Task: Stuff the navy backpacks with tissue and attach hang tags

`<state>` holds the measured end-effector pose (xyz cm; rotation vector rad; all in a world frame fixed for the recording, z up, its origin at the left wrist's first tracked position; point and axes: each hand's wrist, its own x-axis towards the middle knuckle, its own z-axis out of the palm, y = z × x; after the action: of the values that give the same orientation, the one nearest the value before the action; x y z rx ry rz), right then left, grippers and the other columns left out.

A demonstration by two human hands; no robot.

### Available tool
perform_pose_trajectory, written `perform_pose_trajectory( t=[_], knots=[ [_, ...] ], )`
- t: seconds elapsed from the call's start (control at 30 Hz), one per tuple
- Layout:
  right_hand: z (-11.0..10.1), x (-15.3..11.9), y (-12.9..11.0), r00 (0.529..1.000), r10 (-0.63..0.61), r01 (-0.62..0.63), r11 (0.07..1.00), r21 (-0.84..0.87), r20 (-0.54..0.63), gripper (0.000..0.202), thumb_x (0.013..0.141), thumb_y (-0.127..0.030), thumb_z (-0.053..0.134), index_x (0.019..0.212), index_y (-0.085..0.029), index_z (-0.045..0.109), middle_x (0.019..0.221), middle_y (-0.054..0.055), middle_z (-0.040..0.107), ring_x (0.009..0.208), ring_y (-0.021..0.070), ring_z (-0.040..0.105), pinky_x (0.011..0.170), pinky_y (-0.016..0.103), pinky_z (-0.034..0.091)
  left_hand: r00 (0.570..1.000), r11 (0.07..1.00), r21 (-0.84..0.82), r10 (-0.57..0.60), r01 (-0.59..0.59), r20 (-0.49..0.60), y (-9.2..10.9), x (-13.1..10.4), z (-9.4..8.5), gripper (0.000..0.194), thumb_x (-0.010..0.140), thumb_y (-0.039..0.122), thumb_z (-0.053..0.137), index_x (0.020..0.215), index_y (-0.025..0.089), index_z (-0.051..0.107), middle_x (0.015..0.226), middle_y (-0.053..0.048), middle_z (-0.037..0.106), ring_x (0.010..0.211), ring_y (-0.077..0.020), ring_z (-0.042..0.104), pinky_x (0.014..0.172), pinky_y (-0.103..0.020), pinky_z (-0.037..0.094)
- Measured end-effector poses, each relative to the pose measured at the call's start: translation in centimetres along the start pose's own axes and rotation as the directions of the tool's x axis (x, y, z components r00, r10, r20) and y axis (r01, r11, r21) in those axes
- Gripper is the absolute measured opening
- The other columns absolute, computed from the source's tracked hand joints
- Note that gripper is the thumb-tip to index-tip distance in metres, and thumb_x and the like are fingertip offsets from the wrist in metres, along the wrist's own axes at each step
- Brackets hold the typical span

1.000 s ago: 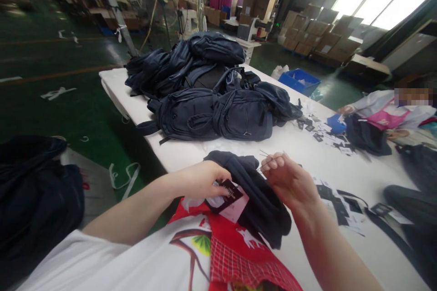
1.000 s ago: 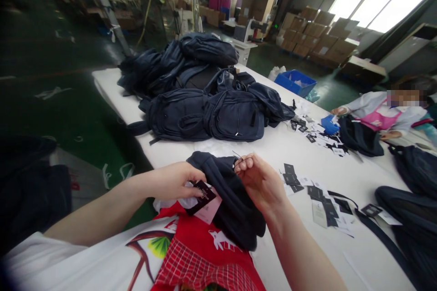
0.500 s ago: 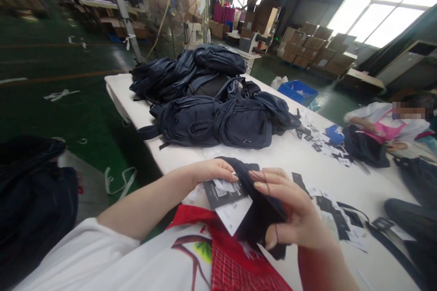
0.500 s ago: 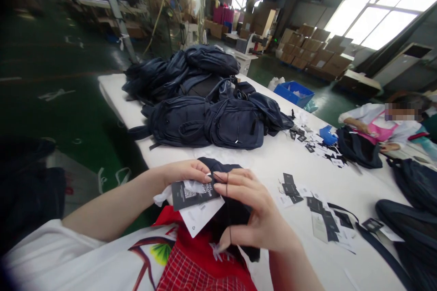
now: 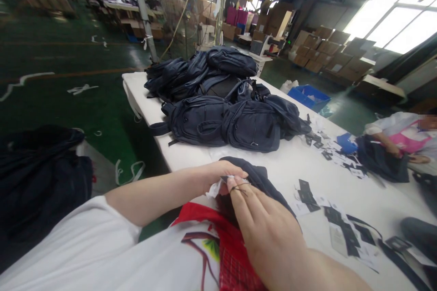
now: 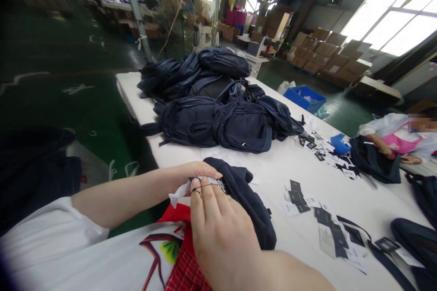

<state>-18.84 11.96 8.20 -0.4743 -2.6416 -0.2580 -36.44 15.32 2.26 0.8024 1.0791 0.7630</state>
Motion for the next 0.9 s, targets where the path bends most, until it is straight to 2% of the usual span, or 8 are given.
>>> perform_pose_trajectory(
  t=[0.1, 0.2, 0.33, 0.43, 0.5, 0.67, 0.8, 0.9],
  knots=[
    [0.0, 1.1, 2.4, 0.989, 0.110, -0.115, 0.992, 0.047, 0.100, 0.040, 0.092, -0.010, 0.041, 0.127, -0.014, 0.058, 0.121, 0.013, 0.068, 0.098, 0.0235, 0.069, 0.077, 0.032, 0.058, 0.992, 0.891, -0.451, 0.013, 0.045, 0.125, 0.1, -0.2, 0.9, 0.032, 0.080, 0.043, 0.064, 0.069, 0.013, 0.062, 0.056, 0.000, 0.059, 0.050, -0.0105, 0.053, 0.055, -0.022, 0.045],
    [-0.1, 2.0, 5.3, 0.954, 0.271, -0.289, 0.945, 0.155, 0.128, 0.039, 0.094, -0.020, 0.048, 0.133, -0.021, 0.054, 0.123, 0.009, 0.067, 0.099, 0.0216, 0.070, 0.077, 0.030, 0.059, 0.970, 0.794, -0.590, 0.231, -0.143, 0.076, 0.6, -0.9, 2.3, 0.036, 0.080, 0.048, 0.063, 0.082, 0.012, 0.065, 0.067, -0.002, 0.065, 0.057, -0.0115, 0.057, 0.058, -0.022, 0.045],
    [-0.1, 2.3, 8.1, 0.905, 0.386, -0.421, 0.870, 0.256, 0.177, 0.053, 0.087, -0.025, 0.058, 0.139, -0.021, 0.050, 0.124, 0.009, 0.067, 0.103, 0.0253, 0.069, 0.081, 0.034, 0.059, 0.849, 0.806, -0.280, 0.523, -0.521, -0.073, 0.6, -1.2, 4.0, 0.040, 0.071, 0.030, 0.076, 0.107, 0.015, 0.066, 0.096, -0.006, 0.070, 0.087, -0.0177, 0.064, 0.077, -0.026, 0.048],
    [-0.3, 2.1, 9.0, 0.876, 0.412, -0.477, 0.811, 0.337, 0.250, 0.058, 0.084, -0.025, 0.058, 0.142, -0.020, 0.047, 0.129, 0.009, 0.064, 0.109, 0.0264, 0.067, 0.086, 0.038, 0.058, 0.768, 0.774, 0.043, 0.633, -0.632, -0.092, 0.8, -0.8, 4.7, 0.038, 0.075, 0.024, 0.071, 0.112, 0.016, 0.066, 0.103, -0.008, 0.069, 0.091, -0.0192, 0.062, 0.081, -0.029, 0.047],
    [-0.5, 1.7, 9.4, 0.870, 0.395, -0.488, 0.778, 0.396, 0.296, 0.059, 0.086, -0.025, 0.055, 0.144, -0.023, 0.045, 0.135, 0.008, 0.060, 0.114, 0.0257, 0.064, 0.089, 0.038, 0.057, 0.746, 0.743, 0.126, 0.665, -0.657, -0.037, 1.1, -0.6, 4.7, 0.032, 0.078, 0.025, 0.067, 0.109, 0.015, 0.068, 0.101, -0.008, 0.069, 0.088, -0.0182, 0.061, 0.081, -0.029, 0.046],
    [-0.1, 0.9, 10.1, 0.865, 0.357, -0.496, 0.714, 0.494, 0.352, 0.047, 0.095, -0.029, 0.042, 0.141, -0.025, 0.048, 0.141, 0.006, 0.054, 0.127, 0.0225, 0.055, 0.105, 0.040, 0.048, 0.811, 0.817, -0.077, 0.576, -0.571, 0.102, 1.3, 0.5, 4.0, 0.030, 0.073, 0.039, 0.075, 0.076, 0.012, 0.063, 0.071, -0.002, 0.060, 0.065, -0.0101, 0.052, 0.064, -0.023, 0.041],
    [1.4, 0.2, 10.2, 0.842, 0.432, -0.540, 0.665, 0.515, 0.324, 0.042, 0.094, -0.030, 0.046, 0.134, -0.022, 0.056, 0.133, 0.008, 0.061, 0.122, 0.0228, 0.059, 0.105, 0.041, 0.048, 0.859, 0.834, -0.240, 0.512, -0.496, 0.002, 1.2, 0.9, 3.4, 0.040, 0.069, 0.045, 0.078, 0.065, 0.014, 0.052, 0.057, 0.005, 0.047, 0.050, -0.0045, 0.039, 0.050, -0.018, 0.029],
    [1.8, -0.4, 10.0, 0.835, 0.476, -0.542, 0.619, 0.569, 0.277, 0.037, 0.092, -0.027, 0.051, 0.127, -0.023, 0.062, 0.127, 0.006, 0.066, 0.118, 0.0220, 0.062, 0.101, 0.037, 0.051, 0.908, 0.834, -0.368, 0.410, -0.411, -0.084, 1.6, 0.5, 2.9, 0.038, 0.064, 0.040, 0.081, 0.065, 0.015, 0.053, 0.053, 0.006, 0.048, 0.045, -0.0039, 0.039, 0.044, -0.017, 0.025]
  ],
)
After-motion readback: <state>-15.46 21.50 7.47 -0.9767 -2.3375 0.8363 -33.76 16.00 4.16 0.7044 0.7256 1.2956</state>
